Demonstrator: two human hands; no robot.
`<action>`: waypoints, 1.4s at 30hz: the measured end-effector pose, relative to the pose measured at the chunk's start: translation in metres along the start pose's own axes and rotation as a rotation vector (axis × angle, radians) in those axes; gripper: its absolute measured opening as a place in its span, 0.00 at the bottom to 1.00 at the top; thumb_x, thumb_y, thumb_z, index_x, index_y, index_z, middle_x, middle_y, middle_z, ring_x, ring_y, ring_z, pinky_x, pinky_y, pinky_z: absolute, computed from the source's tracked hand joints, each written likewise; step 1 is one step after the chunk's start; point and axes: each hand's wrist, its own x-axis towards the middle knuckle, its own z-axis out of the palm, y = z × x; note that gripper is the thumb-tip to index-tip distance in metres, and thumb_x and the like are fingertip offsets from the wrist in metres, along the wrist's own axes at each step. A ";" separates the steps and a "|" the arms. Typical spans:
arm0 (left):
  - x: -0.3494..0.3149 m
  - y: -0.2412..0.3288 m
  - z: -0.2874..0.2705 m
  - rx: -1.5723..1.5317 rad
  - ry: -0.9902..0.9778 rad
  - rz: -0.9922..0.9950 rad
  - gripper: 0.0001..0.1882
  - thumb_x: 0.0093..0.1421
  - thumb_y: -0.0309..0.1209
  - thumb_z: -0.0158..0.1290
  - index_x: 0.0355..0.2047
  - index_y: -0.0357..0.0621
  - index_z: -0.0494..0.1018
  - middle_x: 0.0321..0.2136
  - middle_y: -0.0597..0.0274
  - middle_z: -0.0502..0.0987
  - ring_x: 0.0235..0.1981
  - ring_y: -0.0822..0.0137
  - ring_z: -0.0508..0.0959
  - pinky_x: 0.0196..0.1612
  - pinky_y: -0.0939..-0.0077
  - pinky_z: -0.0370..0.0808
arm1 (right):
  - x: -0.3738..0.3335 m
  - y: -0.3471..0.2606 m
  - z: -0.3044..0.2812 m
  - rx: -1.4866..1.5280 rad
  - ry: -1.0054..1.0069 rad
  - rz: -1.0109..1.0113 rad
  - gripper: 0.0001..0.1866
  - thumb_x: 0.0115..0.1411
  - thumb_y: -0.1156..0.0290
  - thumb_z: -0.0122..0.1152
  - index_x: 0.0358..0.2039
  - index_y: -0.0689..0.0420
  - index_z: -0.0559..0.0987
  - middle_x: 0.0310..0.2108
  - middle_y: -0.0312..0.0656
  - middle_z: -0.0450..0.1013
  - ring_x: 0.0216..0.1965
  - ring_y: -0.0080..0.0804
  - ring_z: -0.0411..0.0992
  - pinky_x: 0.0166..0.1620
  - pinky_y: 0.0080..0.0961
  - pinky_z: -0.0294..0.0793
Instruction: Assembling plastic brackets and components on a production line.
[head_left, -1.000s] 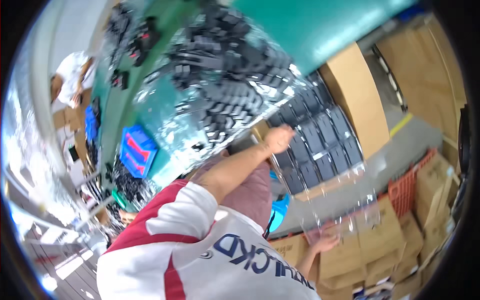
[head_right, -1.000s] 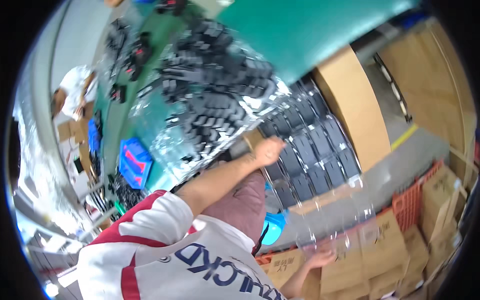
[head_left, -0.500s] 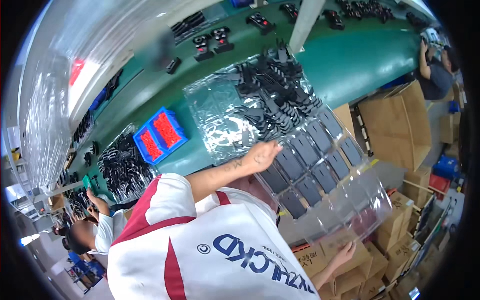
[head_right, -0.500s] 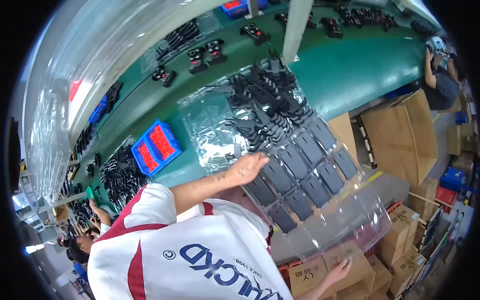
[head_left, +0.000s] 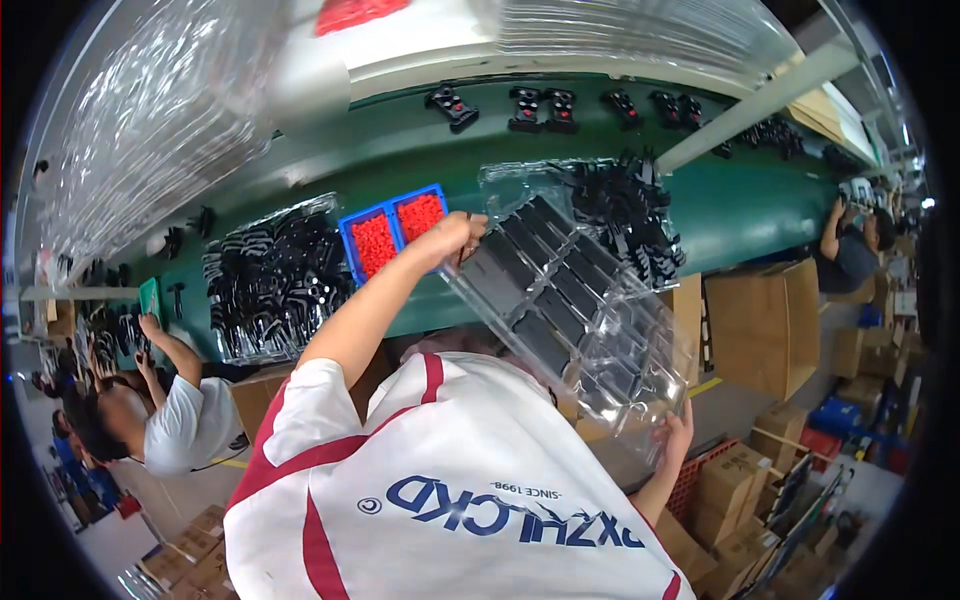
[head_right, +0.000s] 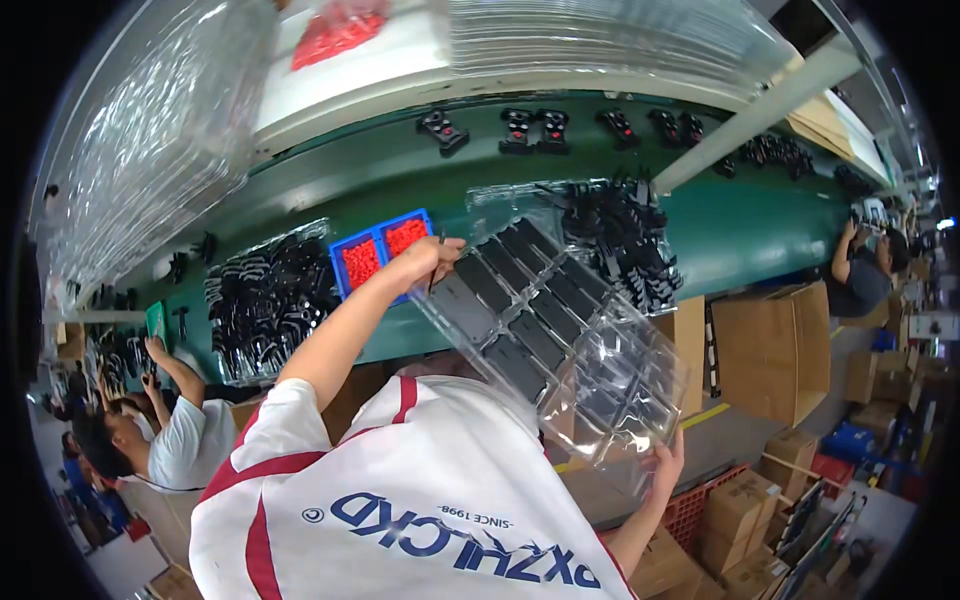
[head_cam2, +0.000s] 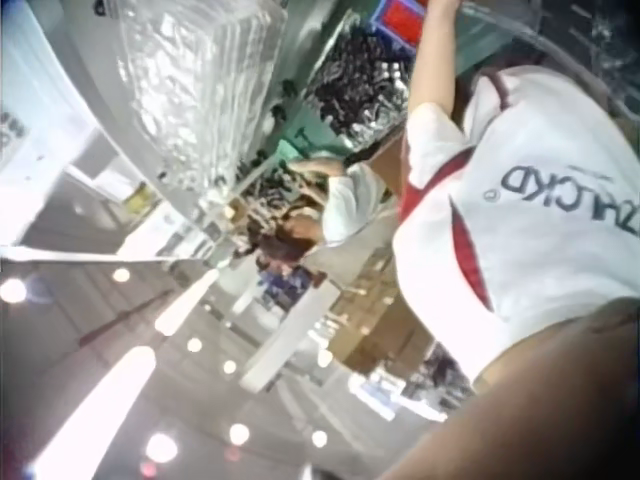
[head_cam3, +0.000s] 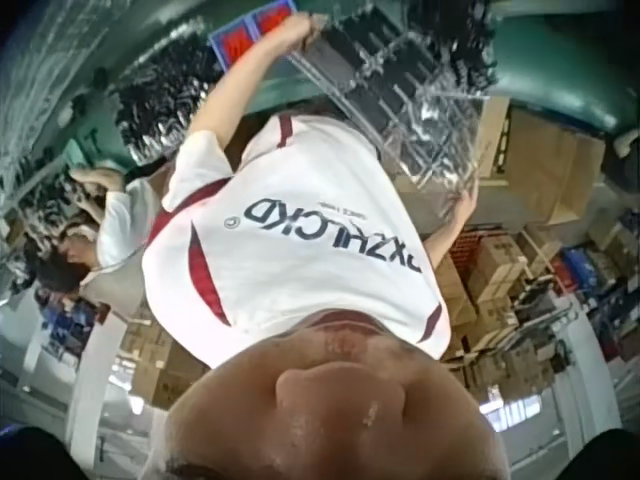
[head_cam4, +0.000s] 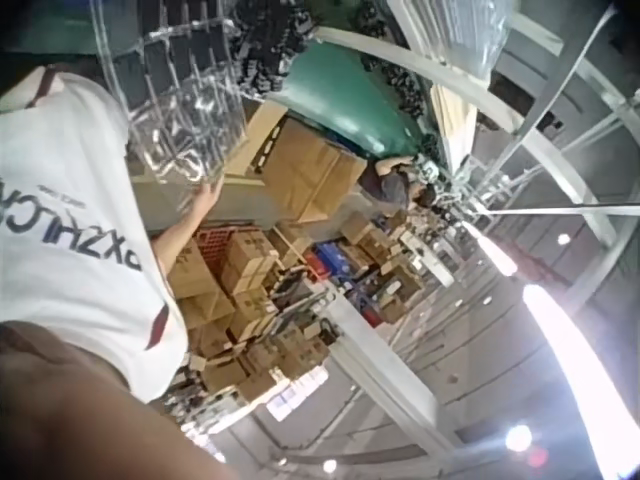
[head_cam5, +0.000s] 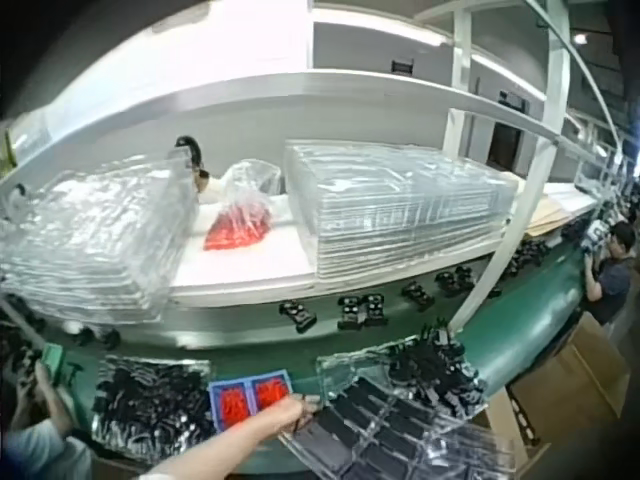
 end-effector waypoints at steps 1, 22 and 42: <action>-0.007 0.018 -0.001 -0.004 -0.005 -0.003 0.17 0.60 0.32 0.43 0.45 0.40 0.74 0.23 0.61 0.70 0.19 0.71 0.64 0.19 0.80 0.59 | 0.000 -0.001 -0.001 0.075 -0.077 0.053 0.28 0.57 0.77 0.49 0.60 0.62 0.64 0.22 0.37 0.70 0.18 0.21 0.64 0.22 0.13 0.65; -0.052 0.103 -0.013 -0.359 -0.133 -0.158 0.27 0.52 0.30 0.43 0.54 0.35 0.67 0.17 0.59 0.68 0.13 0.70 0.65 0.12 0.80 0.53 | 0.043 -0.010 0.001 0.567 -0.527 0.287 0.32 0.47 0.83 0.44 0.57 0.66 0.66 0.34 0.45 0.73 0.20 0.22 0.65 0.28 0.12 0.65; -0.055 0.082 -0.019 -0.337 -0.093 -0.229 0.28 0.53 0.27 0.41 0.56 0.30 0.63 0.20 0.55 0.71 0.11 0.69 0.64 0.09 0.82 0.55 | 0.026 -0.002 0.001 0.437 -0.373 0.098 0.30 0.50 0.83 0.41 0.57 0.65 0.65 0.18 0.36 0.67 0.13 0.15 0.53 0.16 0.08 0.49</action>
